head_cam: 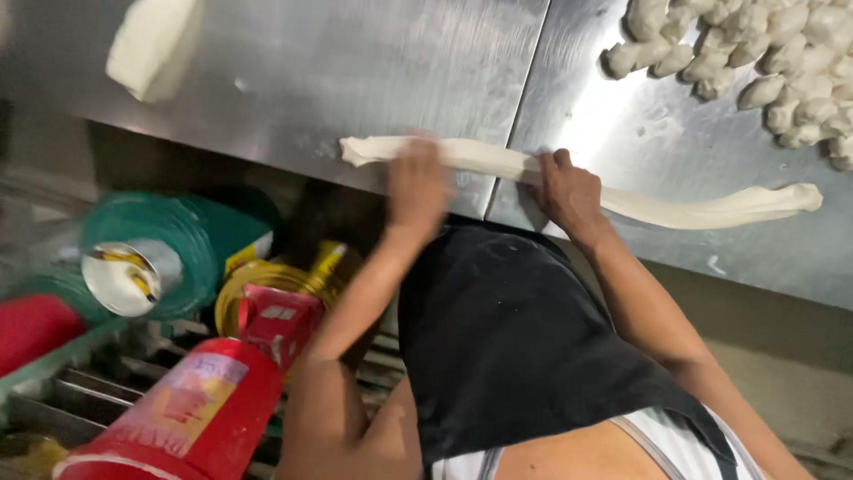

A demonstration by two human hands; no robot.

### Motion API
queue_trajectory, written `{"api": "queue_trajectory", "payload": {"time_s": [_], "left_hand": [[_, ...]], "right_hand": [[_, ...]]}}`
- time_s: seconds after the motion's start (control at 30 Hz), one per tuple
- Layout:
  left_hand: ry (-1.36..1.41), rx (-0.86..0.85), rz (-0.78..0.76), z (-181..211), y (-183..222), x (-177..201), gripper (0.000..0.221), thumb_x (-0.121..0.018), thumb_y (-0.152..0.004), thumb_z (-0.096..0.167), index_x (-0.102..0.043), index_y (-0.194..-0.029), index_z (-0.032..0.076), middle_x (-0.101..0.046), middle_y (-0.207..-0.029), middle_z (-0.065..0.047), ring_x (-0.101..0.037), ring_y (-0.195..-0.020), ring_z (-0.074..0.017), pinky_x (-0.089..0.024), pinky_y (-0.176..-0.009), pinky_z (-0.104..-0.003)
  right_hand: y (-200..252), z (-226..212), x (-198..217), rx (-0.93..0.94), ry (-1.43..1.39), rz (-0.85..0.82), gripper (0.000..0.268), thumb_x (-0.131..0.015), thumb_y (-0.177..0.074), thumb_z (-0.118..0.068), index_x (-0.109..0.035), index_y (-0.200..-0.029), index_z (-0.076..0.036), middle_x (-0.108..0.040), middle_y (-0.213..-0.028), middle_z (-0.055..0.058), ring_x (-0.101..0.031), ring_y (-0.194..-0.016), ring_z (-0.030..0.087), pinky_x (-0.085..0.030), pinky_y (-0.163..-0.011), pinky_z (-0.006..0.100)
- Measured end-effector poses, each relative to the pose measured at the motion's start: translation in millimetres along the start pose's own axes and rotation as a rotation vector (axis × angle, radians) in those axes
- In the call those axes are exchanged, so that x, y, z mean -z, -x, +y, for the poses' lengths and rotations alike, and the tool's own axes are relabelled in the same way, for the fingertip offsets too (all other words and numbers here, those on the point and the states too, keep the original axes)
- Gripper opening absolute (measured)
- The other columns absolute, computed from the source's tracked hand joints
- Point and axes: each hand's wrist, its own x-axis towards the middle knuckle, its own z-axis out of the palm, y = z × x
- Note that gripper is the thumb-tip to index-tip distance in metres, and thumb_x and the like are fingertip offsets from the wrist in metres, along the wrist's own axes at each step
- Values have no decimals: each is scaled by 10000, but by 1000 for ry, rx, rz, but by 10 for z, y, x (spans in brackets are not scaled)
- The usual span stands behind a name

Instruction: The recorder is stretching long strips of dough and breaking them into small uniform pieces on a bakery table.

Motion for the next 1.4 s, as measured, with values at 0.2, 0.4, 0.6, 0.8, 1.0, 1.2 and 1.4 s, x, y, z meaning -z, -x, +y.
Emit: {"api": "queue_trajectory", "payload": {"time_s": [0.2,0.4,0.6,0.8,1.0,1.2,1.4], "left_hand": [[220,-308,-51,568,-853,139,785,-526,-941,645,-328,-1601,271,-268,-1680,-148,-124,-1571,-407,-43,-1174,-788],[221,46,-125,467,-2005,424,832,-391,-1004,735,-232,-1656,243,-143,-1699,-255,-36,-1567,-463,79,-1132,-821],[328,-29,-123,82,-354,369,1024,-455,-987,706,-221,-1608,-72,-85,-1679,-314,-25,-1564,-476,1,-1224,-675],[190,-265,-104,-748,33,176,804,-396,-1034,684,-315,-1632,154,-228,-1709,-160,-123,-1587,-448,2,-1202,-771],[154,-115,-103,-846,-1763,378,877,-414,-931,756,-281,-1634,247,-114,-1673,-225,-25,-1530,-466,77,-1071,-840],[258,-236,171,-473,-2003,2,751,-608,-1037,560,-455,-1532,15,-270,-1617,-325,-189,-1503,-513,-120,-1177,-730],[498,-754,34,748,-735,531,586,-784,-871,317,-601,-1355,43,-458,-1529,-272,-373,-1475,-418,-302,-1202,-618]], "right_hand": [[-109,18,146,-82,1,-102,418,-768,-851,-266,-664,-1220,-98,-657,-1058,148,-699,-742,373,-556,-603,485],[-25,326,259,-146,-475,-122,390,-753,-897,-319,-713,-1210,-89,-701,-1130,157,-718,-844,338,-559,-771,437],[311,379,442,-261,-615,-386,371,-682,-899,-273,-691,-1220,-89,-758,-902,174,-737,-824,313,-555,-773,433],[514,79,299,-247,-488,-326,391,-731,-814,-227,-687,-1178,-89,-733,-939,208,-696,-904,400,-528,-783,477],[492,-151,169,-435,-575,-93,386,-717,-832,-225,-683,-1183,-69,-733,-981,205,-710,-911,387,-543,-804,464],[517,-49,414,-408,-668,299,532,-745,-881,-185,-618,-1383,-68,-651,-1356,164,-665,-865,359,-550,-794,442],[1415,1842,-84,-580,-247,528,439,-787,-950,-116,-650,-1363,-63,-662,-1363,191,-681,-1044,389,-546,-958,447]]}}
